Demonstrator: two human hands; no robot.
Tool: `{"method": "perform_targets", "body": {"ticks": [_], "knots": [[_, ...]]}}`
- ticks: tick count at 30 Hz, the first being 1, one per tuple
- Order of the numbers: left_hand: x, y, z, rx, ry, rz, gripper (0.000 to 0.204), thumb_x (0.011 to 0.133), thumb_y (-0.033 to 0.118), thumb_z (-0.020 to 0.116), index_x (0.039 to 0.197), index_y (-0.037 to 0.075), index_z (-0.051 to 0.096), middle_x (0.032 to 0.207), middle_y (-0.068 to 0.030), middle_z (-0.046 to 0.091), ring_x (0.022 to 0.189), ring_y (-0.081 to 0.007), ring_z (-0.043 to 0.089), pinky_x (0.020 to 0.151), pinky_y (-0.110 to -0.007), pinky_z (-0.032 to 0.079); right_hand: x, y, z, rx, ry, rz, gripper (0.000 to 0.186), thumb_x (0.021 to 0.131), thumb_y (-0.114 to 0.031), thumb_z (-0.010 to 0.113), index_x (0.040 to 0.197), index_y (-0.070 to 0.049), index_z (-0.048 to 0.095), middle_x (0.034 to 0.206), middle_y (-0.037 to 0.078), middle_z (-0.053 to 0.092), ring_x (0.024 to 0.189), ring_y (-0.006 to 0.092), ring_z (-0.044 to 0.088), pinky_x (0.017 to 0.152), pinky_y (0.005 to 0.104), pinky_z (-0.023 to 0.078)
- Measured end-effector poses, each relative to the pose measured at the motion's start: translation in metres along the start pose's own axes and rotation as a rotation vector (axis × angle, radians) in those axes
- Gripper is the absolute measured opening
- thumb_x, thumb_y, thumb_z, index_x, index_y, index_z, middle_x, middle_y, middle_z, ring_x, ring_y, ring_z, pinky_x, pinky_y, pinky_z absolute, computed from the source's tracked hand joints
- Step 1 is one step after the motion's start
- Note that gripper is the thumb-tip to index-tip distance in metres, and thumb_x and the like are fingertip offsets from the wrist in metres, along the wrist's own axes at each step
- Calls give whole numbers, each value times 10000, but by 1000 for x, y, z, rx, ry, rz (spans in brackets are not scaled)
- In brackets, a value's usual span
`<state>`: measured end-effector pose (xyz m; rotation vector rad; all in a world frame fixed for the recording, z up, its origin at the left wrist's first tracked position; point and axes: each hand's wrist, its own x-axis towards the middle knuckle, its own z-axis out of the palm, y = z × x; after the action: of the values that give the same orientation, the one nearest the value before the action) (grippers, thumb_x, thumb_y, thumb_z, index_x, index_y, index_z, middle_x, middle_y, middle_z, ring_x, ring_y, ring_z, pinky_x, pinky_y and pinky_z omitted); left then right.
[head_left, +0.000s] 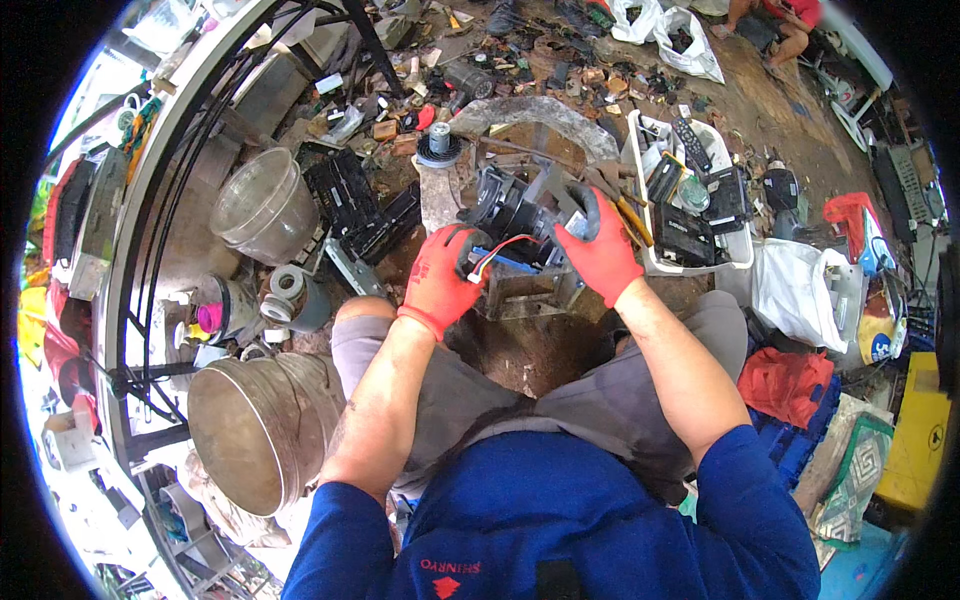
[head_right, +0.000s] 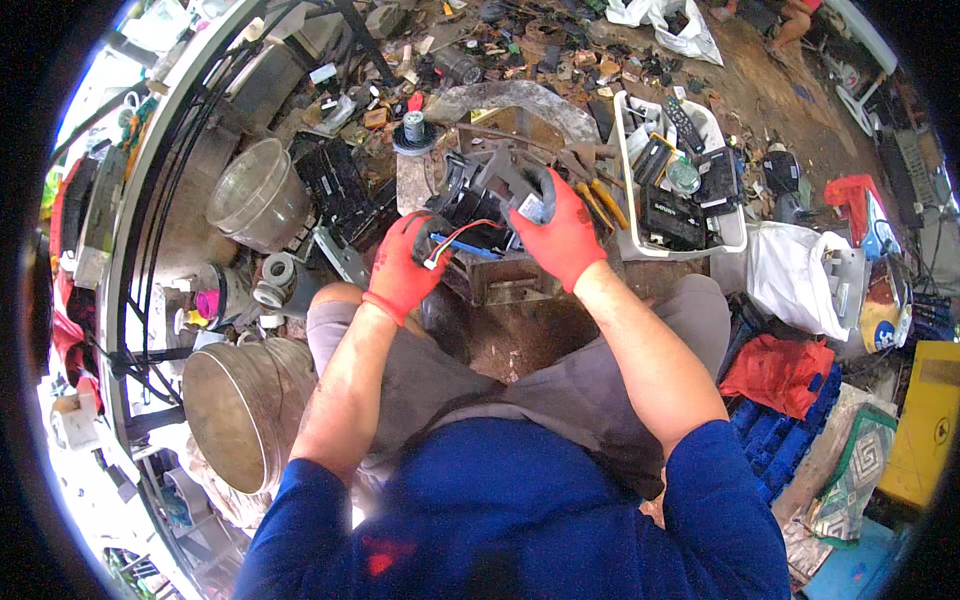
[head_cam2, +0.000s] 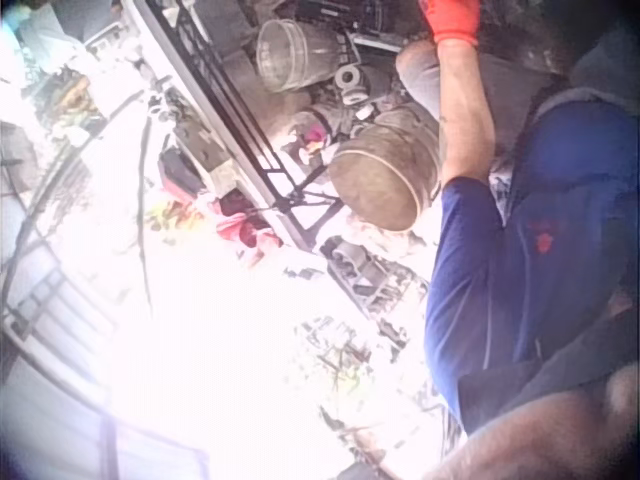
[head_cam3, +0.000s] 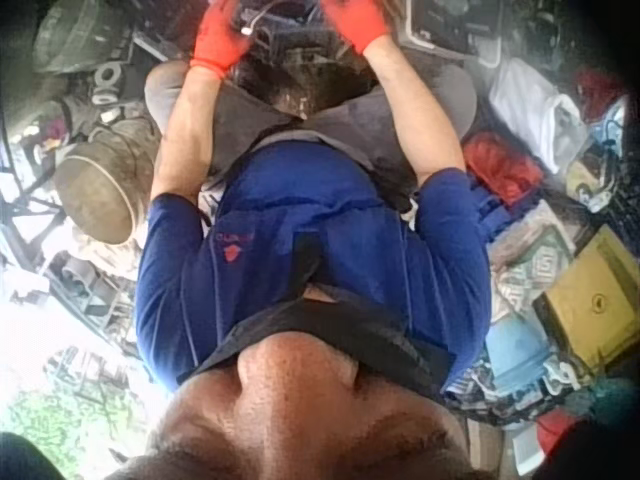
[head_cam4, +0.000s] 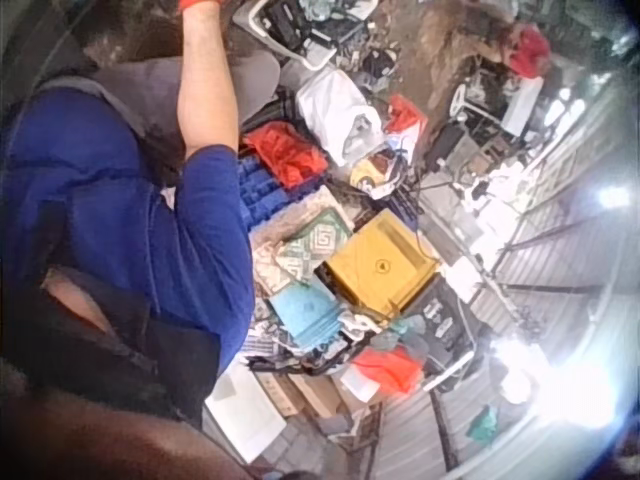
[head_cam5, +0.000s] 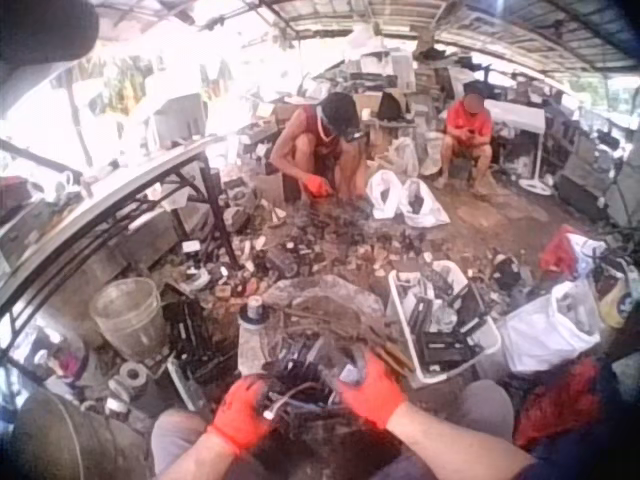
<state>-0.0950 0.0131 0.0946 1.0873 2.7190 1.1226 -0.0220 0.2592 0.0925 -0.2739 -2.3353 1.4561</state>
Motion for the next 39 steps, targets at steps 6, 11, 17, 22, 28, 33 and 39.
{"method": "perform_targets", "body": {"ticks": [6,11,17,22,28,33,39], "knots": [[-8,5,31,-573,294,-301,657,785,214,843,1323,22,520,1391,-182,500,1312,-306,486,1066,-383,427,-23,-10,27,75,63,-63,564,765,-104,803,1257,-13,543,1150,173,651,1083,310,645,956,397,496],[-12,-2,47,-1161,76,-483,556,876,109,752,1366,34,500,1281,-87,628,1111,-180,604,963,-325,485,-36,-11,37,83,91,-78,608,769,-114,798,1290,-2,505,1194,195,623,1122,333,618,968,414,482],[-19,-3,38,-836,227,-385,250,899,63,628,1140,21,680,1058,-84,728,935,-212,694,850,-354,547,-42,-8,37,193,103,-29,563,805,-100,756,1304,3,516,1196,190,625,1121,330,615,976,412,476],[-6,-26,5,-1517,-8,-273,618,902,244,592,1459,16,454,1343,-213,609,1193,-368,631,993,-490,536,-10,9,4,521,-23,122,247,970,-67,602,1216,-53,617,1060,38,677,965,122,644,800,304,508],[-2,-25,8,-1305,27,-498,428,1005,211,596,1370,-4,533,1274,-153,642,1121,-289,662,953,-426,569,-16,26,15,739,61,159,515,886,-10,707,1352,-31,489,1243,51,605,1131,147,572,976,321,460],[2,-9,22,-1102,147,-511,388,903,46,721,1273,14,608,1117,-50,710,979,-140,674,884,-300,539,-28,18,24,458,1,-1,690,794,-8,768,1398,-15,433,1298,95,560,1200,181,520,1042,335,414],[1,-10,28,-1199,256,-405,385,904,1,702,1280,14,622,1194,-56,694,1028,-181,671,907,-352,547,-60,-5,34,256,-113,-176,776,753,-166,817,1393,24,421,1323,202,543,1267,331,537,1073,416,425]]}}
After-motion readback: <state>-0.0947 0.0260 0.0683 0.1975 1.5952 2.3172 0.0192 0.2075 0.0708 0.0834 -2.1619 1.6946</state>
